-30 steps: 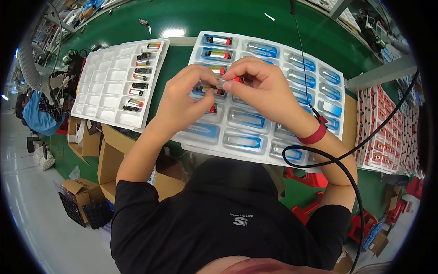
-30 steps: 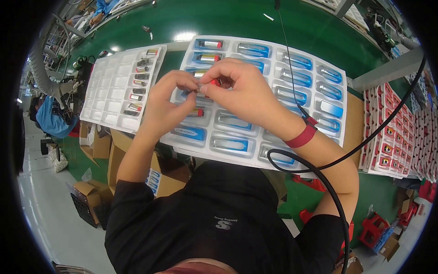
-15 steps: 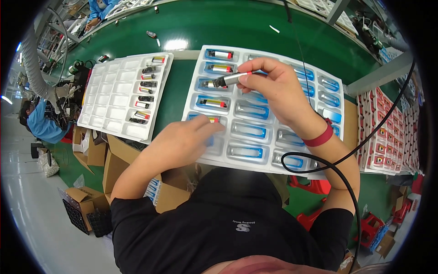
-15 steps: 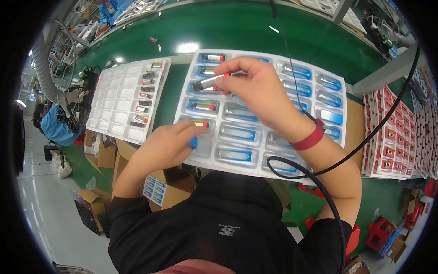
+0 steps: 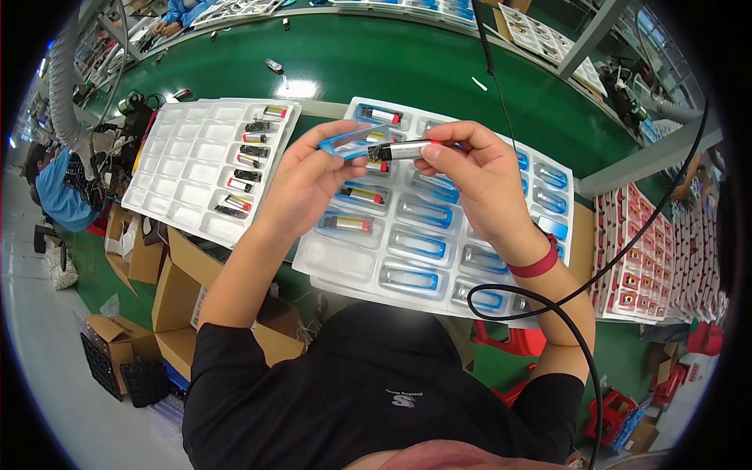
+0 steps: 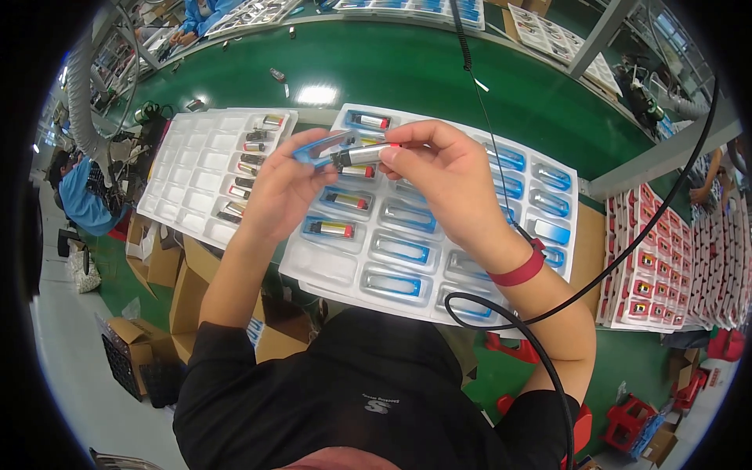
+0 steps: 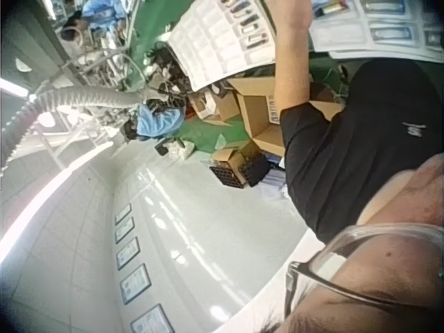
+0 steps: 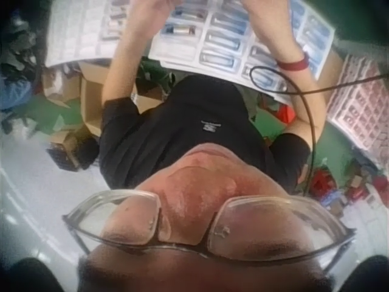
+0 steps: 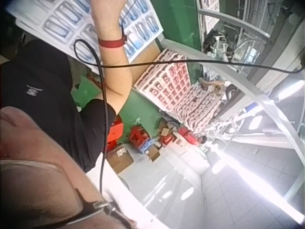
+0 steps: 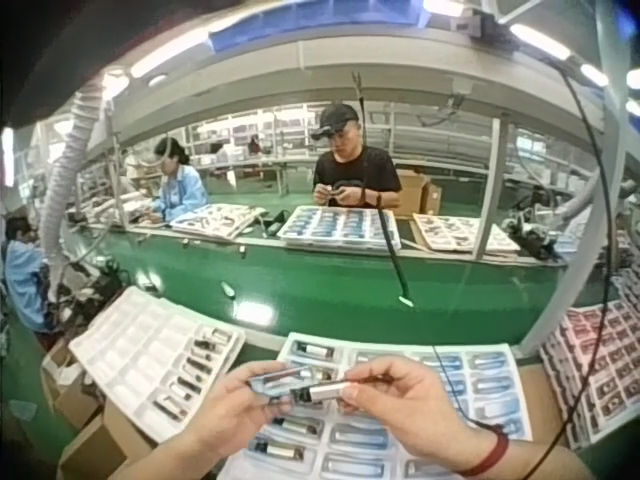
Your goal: The person assembles electronic components by hand, inserting small battery components into blue plastic cases.
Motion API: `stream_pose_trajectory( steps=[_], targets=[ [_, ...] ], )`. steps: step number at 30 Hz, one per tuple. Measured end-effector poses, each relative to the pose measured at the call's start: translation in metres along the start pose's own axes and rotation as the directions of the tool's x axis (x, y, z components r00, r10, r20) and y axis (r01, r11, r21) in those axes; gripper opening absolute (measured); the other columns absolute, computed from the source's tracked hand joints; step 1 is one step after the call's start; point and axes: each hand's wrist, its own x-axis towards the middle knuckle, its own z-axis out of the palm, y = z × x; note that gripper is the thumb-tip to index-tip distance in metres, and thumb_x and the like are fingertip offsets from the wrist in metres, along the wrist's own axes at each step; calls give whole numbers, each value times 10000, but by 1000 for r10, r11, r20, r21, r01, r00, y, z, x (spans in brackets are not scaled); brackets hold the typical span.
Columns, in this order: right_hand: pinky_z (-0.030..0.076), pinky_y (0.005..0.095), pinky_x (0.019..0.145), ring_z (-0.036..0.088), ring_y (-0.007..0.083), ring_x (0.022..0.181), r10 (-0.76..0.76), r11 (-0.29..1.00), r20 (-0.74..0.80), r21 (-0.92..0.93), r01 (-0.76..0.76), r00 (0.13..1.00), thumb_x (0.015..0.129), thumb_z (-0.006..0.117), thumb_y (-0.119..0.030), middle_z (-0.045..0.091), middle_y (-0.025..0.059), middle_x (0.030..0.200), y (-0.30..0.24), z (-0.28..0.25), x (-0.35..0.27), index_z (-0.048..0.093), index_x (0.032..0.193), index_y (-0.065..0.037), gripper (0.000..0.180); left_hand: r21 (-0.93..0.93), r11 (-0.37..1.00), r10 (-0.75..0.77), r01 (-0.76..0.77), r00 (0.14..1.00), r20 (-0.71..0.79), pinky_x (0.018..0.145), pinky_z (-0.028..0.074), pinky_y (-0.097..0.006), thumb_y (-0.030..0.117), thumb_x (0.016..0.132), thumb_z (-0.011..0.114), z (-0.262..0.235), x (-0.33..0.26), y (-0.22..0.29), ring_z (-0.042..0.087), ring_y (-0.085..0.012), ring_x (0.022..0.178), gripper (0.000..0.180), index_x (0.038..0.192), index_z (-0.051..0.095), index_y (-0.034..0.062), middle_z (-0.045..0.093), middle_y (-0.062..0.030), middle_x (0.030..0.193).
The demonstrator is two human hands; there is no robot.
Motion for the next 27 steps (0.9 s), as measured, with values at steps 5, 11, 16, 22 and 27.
stream_pose_trajectory(
  steps=[5,11,16,22,27],
  targets=[
    [537,248,882,659,113,953,-51,988,-39,-148,45,998,924,713,3,699,64,1053,6,3,5,661,1126,14,209,-25,1000,5,0,984,179,1070,485,-382,-10,896,407,18,-2,-3,628,-208,1166,565,1458,439,-62,571,-151,1385],
    [535,236,876,655,108,950,-33,978,-40,-205,24,999,919,721,4,699,63,1061,17,1,9,663,1114,15,204,67,997,-37,22,972,230,1071,481,-344,-45,896,423,19,-1,-12,628,-165,1153,599,1495,416,-23,588,-121,1355],
    [529,230,812,640,90,895,5,964,-83,-264,-27,997,896,752,-23,701,53,1031,21,4,7,681,1084,5,203,76,997,-34,18,976,216,1027,499,-310,-51,920,469,19,0,-15,643,-149,1117,572,1489,432,-9,616,-101,1306],
    [530,245,803,631,96,894,-358,820,-43,-493,292,933,902,744,-40,682,81,1073,38,6,8,684,1104,3,215,346,934,57,-87,994,95,912,526,-269,49,1014,547,27,0,-19,638,-110,1045,413,1423,519,0,643,-82,1248],
    [549,281,841,640,124,985,-140,945,6,-297,135,990,919,710,-8,668,87,1098,32,-2,15,669,1145,-13,230,393,908,109,-145,988,112,887,545,-299,36,1011,567,24,-6,-17,660,-154,1000,358,1368,571,11,659,-86,1243]
  ],
)
